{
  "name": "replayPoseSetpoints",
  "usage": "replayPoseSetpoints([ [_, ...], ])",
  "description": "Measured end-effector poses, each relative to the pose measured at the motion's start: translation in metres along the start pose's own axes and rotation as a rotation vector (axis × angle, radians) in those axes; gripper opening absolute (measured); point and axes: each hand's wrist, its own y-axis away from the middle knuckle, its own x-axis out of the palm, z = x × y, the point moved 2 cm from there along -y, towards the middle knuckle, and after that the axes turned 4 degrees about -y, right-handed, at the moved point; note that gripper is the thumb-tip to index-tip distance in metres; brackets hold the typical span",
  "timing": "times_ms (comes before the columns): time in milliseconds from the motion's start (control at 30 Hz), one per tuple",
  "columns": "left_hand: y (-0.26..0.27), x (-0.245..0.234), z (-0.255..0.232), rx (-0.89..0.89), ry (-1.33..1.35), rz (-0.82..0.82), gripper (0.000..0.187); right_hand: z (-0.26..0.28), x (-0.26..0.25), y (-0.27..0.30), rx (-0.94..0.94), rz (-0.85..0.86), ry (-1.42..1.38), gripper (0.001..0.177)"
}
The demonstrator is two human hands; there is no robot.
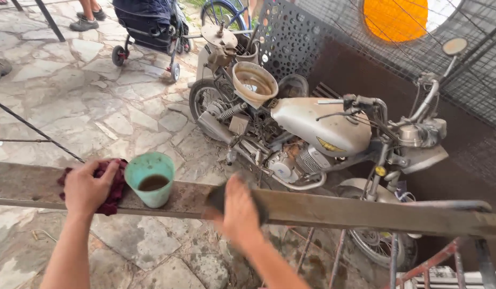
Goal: Sanding a long metal beam with a hand sanding block and wiping it with a cloth in an outdoor workshop area.
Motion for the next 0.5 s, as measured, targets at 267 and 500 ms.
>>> replayPoseSetpoints([
  [267, 0.004, -0.012, -0.006, 0.056, 0.048, -0.014, 0.048, -0.098, 0.04, -0.058, 0.086, -0.401, 0.105, 0.108],
  [500, -0.002, -0.002, 0.003, 0.088, -0.011, -0.021, 0.057, -0.007, 0.062, -0.007, -0.27, -0.198, 0.036, 0.118],
])
